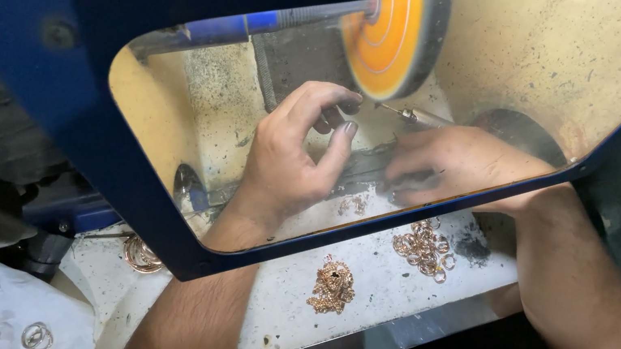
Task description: Polishing a small jewelry item using a bench-mounted polishing machine with a protective shield.
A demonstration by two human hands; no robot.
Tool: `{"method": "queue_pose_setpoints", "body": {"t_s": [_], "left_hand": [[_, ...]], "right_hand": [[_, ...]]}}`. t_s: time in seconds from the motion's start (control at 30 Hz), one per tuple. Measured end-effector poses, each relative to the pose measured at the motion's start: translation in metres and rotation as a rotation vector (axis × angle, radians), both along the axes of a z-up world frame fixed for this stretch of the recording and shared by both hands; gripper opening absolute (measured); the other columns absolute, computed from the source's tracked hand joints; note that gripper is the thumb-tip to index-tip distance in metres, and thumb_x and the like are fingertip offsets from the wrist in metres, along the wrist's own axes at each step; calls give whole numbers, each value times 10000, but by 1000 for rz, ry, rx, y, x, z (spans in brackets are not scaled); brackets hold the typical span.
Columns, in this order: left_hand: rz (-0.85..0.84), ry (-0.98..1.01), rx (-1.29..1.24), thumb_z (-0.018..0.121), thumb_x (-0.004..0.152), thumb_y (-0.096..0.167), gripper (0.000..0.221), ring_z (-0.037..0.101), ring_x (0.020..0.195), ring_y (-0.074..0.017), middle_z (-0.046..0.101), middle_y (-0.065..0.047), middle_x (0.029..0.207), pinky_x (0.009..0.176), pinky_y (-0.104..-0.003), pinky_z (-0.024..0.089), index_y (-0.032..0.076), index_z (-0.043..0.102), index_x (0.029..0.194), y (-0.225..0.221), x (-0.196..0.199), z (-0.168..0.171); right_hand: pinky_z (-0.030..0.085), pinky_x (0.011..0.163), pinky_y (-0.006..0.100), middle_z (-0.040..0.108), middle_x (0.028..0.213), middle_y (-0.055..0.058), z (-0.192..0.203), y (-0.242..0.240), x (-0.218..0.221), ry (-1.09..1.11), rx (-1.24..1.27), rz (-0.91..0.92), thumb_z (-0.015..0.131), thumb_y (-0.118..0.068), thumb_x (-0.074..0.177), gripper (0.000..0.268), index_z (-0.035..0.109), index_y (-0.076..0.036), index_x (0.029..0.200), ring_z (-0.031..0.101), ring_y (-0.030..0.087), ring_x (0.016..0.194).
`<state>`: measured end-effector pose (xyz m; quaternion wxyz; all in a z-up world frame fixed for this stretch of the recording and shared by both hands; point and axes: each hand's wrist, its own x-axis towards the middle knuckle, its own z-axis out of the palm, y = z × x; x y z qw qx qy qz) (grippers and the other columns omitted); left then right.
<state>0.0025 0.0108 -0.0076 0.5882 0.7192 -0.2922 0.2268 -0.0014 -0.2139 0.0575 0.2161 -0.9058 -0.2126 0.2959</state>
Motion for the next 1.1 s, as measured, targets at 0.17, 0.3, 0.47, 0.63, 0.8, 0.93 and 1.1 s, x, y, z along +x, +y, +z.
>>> {"method": "queue_pose_setpoints", "body": {"t_s": [0.17, 0.3, 0.47, 0.63, 0.8, 0.93, 1.1], "left_hand": [[0, 0, 13, 654, 933, 62, 230, 722, 799, -266, 703, -130, 1002, 682, -375, 603, 46, 640, 1162, -1, 0, 1], [4, 18, 34, 649, 944, 99, 231, 718, 811, -263, 698, -130, 1011, 686, -373, 601, 48, 636, 1169, -1, -1, -4], [1, 29, 49, 646, 951, 101, 226, 721, 817, -261, 701, -131, 1013, 690, -372, 604, 47, 635, 1170, 0, 0, -2], [-2, 45, 56, 639, 953, 101, 219, 720, 815, -244, 704, -120, 1011, 696, -366, 608, 51, 635, 1166, 0, 1, -4], [-6, 40, 57, 640, 952, 99, 229, 725, 813, -242, 702, -112, 1029, 688, -364, 607, 61, 634, 1177, 1, 2, -6], [-6, 43, 67, 643, 945, 93, 235, 726, 815, -247, 702, -118, 1025, 692, -362, 610, 55, 635, 1177, 0, 2, -6], [-11, 55, 76, 643, 942, 87, 245, 727, 836, -264, 699, -123, 1031, 692, -369, 605, 53, 636, 1185, -1, 0, -6]], "right_hand": [[565, 892, 486, 783, 1008, 99, -1, 3, 2, 35, 37, 13, 707, -292, 865, 231, 809, -222, 1060, 742, 348, 1002], [578, 839, 432, 784, 931, 66, -5, 13, 0, 51, 164, 19, 667, -199, 895, 235, 804, -229, 1083, 753, 272, 885], [581, 797, 435, 749, 902, 54, -25, 13, 1, 51, 240, 83, 652, -185, 902, 228, 774, -218, 1091, 716, 252, 852], [574, 761, 481, 714, 879, 121, -13, 16, -3, -14, 208, 141, 649, -171, 893, 198, 746, -179, 1066, 706, 328, 822], [567, 677, 403, 625, 774, 5, -12, 25, -15, -208, 125, 351, 731, -337, 893, 125, 715, -217, 923, 658, 256, 757], [540, 645, 412, 599, 768, 0, -26, 21, -21, -313, -5, 395, 736, -280, 882, 64, 720, -236, 926, 616, 261, 718], [563, 680, 428, 664, 888, -11, -34, 18, -18, -302, -10, 370, 715, -196, 869, 154, 719, -227, 1019, 656, 284, 805]]}}
